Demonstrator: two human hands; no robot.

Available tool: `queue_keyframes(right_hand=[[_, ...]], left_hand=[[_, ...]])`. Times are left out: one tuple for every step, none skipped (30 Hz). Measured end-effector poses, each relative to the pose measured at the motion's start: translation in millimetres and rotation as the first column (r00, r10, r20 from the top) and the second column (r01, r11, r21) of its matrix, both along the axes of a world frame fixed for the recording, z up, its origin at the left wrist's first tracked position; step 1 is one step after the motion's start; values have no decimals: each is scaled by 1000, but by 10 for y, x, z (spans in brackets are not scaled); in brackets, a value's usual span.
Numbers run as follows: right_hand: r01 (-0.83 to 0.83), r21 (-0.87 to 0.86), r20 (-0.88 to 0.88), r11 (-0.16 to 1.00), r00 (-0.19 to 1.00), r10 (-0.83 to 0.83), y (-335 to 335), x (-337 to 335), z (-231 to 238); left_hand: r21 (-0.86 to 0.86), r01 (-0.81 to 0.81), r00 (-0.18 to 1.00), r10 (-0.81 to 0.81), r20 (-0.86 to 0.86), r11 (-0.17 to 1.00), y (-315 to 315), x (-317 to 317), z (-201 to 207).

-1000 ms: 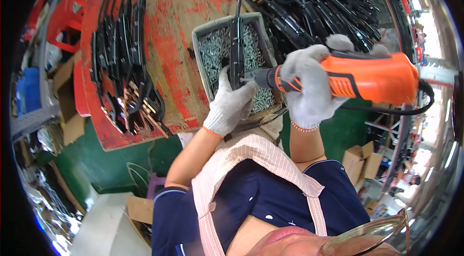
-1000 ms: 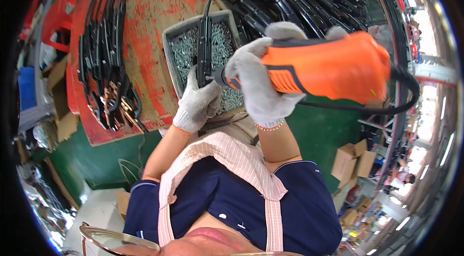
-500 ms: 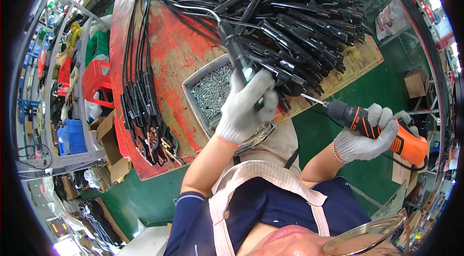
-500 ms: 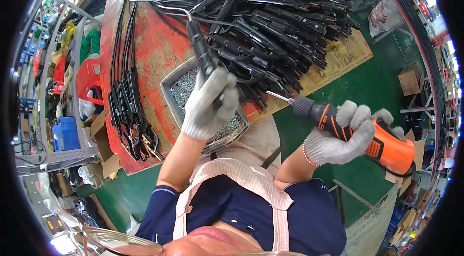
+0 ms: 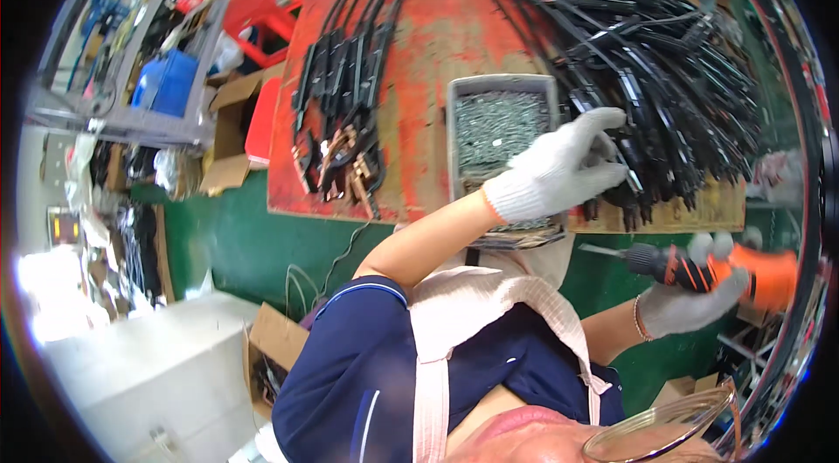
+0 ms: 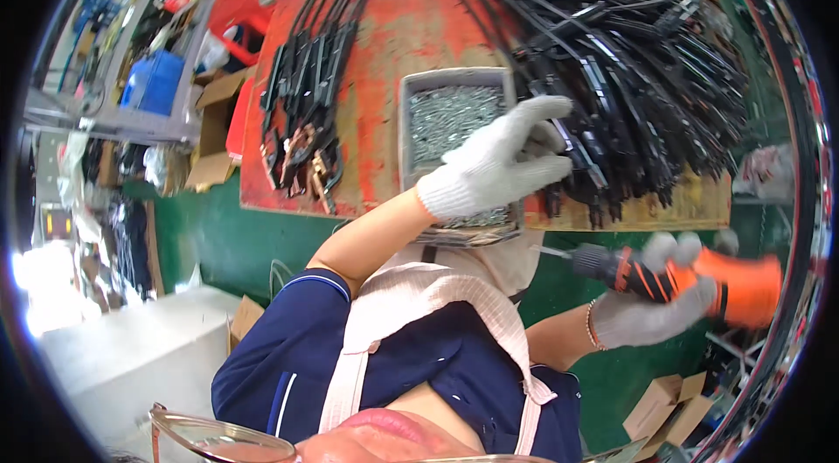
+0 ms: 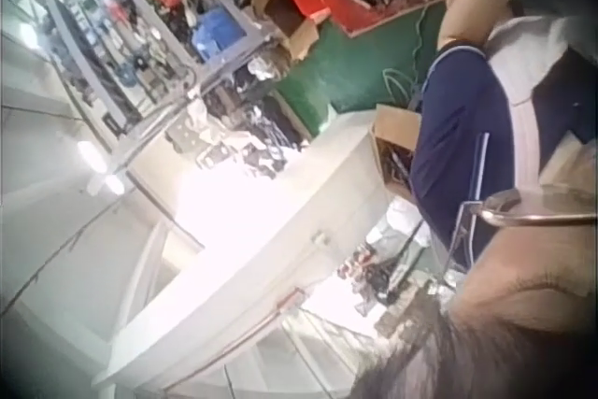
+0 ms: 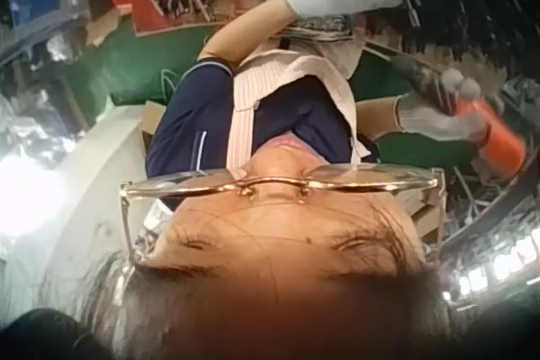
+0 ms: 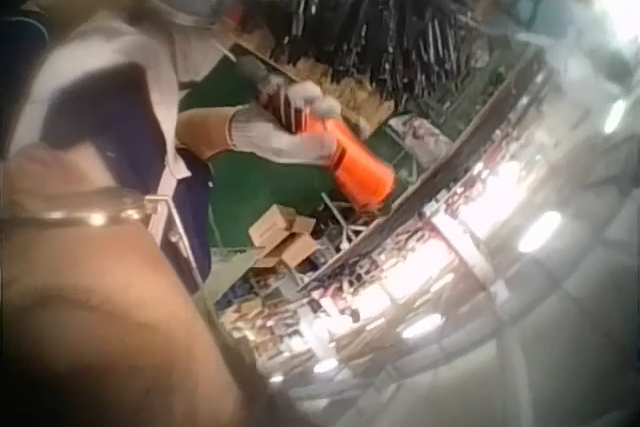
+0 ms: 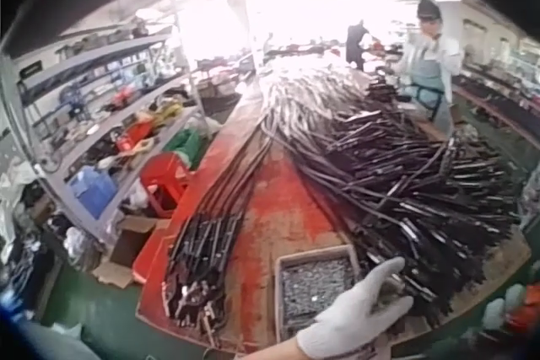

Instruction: The person assembles small black components by hand at a factory workstation, using a power screwdriver to secure screws from a parts bin into the components.

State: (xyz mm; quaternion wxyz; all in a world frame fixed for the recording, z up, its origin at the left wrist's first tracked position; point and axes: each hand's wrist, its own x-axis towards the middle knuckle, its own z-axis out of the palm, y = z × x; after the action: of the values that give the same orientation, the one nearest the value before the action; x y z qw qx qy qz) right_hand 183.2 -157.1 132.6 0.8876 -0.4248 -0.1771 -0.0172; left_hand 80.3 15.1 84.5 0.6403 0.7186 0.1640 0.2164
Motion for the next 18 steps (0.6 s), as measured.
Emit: queue_keyframes(right_hand=[[28,-123,-23,992,999,-31,255,-102,53],[-112,-235,-44,965,994,104,496,-273,-23],[-220,-346,-68,912,975,209,671,-398,-66],[-405,-516,-170,755,912,373,832,-491,-75],[-547,-641,-295,539,823,485,988,-563,-87],[-542,-698,-209,468,779,591,1155,-624,-162],[-498,-754,-105,429,736,669,1309,-647,-266],[-550,-740,-139,387,688,712,1447,-640,-460],[-594,-727,-168,343,640,750,1548,-604,-601],[-608,-762,-296,222,632,716,1584,-511,-626],[-585,-774,-272,244,653,707,1614,-402,-698],[-238,-895,150,377,635,758,1699,-313,-979],[166,-829,546,534,451,706,1745,-143,-1125],[318,-853,521,413,474,710,1674,-86,-1151],[229,-950,309,214,577,756,1719,-248,-932],[376,-893,422,248,508,751,1730,-287,-866],[477,-814,543,332,424,725,1774,-353,-815],[521,-731,652,441,340,678,1799,-343,-811]], left_hand=[[114,-111,990,119,-69,987,22,-160,-56],[207,-222,962,248,-110,953,51,-408,-141],[296,-297,927,348,-138,908,64,-600,-186],[394,-329,880,430,-201,858,62,-855,-213],[488,-331,830,495,-257,808,67,-1102,-236],[530,-359,802,544,-245,768,49,-1368,-289],[576,-369,796,568,-209,729,85,-1561,-316],[625,-406,719,656,-232,667,115,-1775,-314],[671,-434,634,733,-245,601,152,-1980,-323],[731,-435,584,783,-216,526,262,-2069,-474],[802,-429,511,844,-164,416,332,-2175,-434],[850,-368,444,875,-195,376,352,-2333,-372],[879,-323,409,889,-204,350,407,-2363,-375],[885,-291,406,884,-230,364,471,-2337,-442],[900,-245,372,893,-255,359,465,-2438,-409],[898,-227,367,887,-279,376,515,-2430,-474],[904,-198,346,890,-296,378,514,-2480,-398],[908,-232,348,901,-258,350,568,-2446,-446]])
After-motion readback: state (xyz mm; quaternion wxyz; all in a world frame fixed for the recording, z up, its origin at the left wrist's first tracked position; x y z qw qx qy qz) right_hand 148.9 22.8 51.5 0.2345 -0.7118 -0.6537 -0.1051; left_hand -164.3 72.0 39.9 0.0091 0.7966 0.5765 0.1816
